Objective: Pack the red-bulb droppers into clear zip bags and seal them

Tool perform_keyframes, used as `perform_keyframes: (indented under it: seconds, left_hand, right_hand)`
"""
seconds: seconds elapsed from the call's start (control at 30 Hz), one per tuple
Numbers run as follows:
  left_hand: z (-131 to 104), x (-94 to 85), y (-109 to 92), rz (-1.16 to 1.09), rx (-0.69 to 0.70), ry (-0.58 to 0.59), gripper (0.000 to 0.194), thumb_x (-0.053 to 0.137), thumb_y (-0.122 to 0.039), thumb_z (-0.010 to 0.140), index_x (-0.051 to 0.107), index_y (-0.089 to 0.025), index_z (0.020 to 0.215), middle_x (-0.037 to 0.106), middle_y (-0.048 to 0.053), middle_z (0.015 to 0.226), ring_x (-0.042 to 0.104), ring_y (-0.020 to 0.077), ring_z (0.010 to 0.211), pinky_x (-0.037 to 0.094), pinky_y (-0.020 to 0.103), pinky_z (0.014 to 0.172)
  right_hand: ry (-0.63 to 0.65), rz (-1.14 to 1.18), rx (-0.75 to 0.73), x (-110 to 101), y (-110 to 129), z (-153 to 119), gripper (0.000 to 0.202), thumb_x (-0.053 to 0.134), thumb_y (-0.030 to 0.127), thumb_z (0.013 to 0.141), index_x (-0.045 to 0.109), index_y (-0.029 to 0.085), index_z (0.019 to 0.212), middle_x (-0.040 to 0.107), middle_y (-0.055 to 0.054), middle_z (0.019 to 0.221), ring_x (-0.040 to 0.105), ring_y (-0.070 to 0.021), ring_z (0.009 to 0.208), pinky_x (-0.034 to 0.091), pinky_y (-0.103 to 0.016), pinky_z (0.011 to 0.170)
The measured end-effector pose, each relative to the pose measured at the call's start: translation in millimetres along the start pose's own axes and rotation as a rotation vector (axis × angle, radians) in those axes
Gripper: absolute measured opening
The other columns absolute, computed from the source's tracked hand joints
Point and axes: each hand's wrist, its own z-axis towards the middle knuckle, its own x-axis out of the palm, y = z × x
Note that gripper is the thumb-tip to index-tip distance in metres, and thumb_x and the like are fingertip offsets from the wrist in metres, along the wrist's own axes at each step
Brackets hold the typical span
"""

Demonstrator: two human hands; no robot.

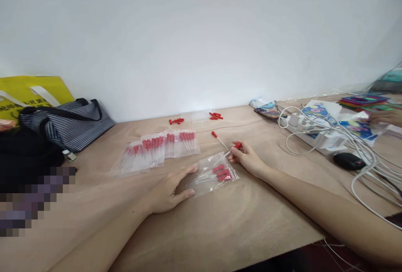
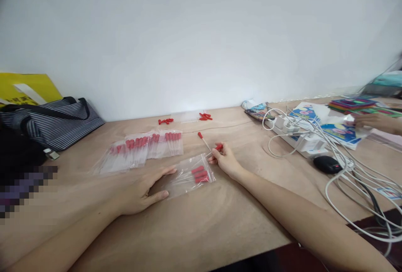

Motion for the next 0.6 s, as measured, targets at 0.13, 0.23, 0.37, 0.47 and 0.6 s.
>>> perform_keyframes:
  seconds: [0.13, 0.23, 0.37, 0.47, 0.6]
  left_hand:
    - [0.3, -0.8, -1.9, -0.018, -0.002, 0.003, 0.059, 0.045, -0.039, 0.083, 0.016, -0.029, 0.133, 0.04, 0.003, 0.131, 0.037, 0.022, 0.119, 0.031, 0.041, 0.099]
    - [0.6, -0.7, -2.5, -0.025, 0.002, 0.005, 0.059, 0.045, -0.038, 0.082, 0.017, -0.028, 0.133, 0.04, 0.003, 0.131, 0.038, 0.0223, 0.119, 0.031, 0.04, 0.099]
    - [0.5, -0.4, -2.6, -0.027, 0.001, 0.008, 0.057, 0.046, -0.038, 0.082, 0.019, -0.028, 0.132, 0.041, 0.003, 0.13, 0.038, 0.0222, 0.118, 0.031, 0.039, 0.098]
    - [1.1, -0.4, -2.8, -0.027, 0.005, 0.005, 0.058, 0.046, -0.037, 0.082, 0.018, -0.028, 0.132, 0.041, 0.003, 0.13, 0.037, 0.022, 0.119, 0.03, 0.04, 0.099]
    - [2.2, -0.6, -3.0, -0.036, 0.022, 0.001, 0.057, 0.046, -0.037, 0.082, 0.019, -0.028, 0.132, 0.041, 0.003, 0.13, 0.038, 0.0214, 0.118, 0.031, 0.04, 0.098]
  right_hand:
    - [0.17, -0.149, 0.033, -3.3, 4.1, -1.6, 0.028, 0.06, 0.034, 0.067, 0.051, 0.014, 0.084, 0.048, 0.005, 0.059, 0.044, -0.0042, 0.046, 0.038, -0.018, 0.044]
    - [0.222, -0.179, 0.01, -2.7, 7.0, -6.7, 0.035, 0.065, 0.035, 0.061, 0.05, 0.016, 0.087, 0.051, 0.005, 0.065, 0.042, -0.0028, 0.043, 0.032, -0.016, 0.039]
    - [0.277, -0.217, -0.006, -1.0, 5.6, -9.4, 0.037, 0.069, 0.036, 0.057, 0.048, 0.017, 0.081, 0.054, 0.006, 0.065, 0.044, -0.0033, 0.042, 0.032, -0.016, 0.037]
    - [0.34, -0.242, -0.003, 0.1, 0.5, -6.4, 0.037, 0.071, 0.038, 0.055, 0.051, 0.015, 0.078, 0.058, 0.003, 0.065, 0.045, -0.0037, 0.042, 0.034, -0.016, 0.037]
    - [0.385, -0.24, 0.047, 3.1, -3.7, -3.3, 0.036, 0.068, 0.044, 0.058, 0.059, 0.012, 0.073, 0.063, -0.002, 0.065, 0.056, -0.0097, 0.052, 0.045, -0.022, 0.05]
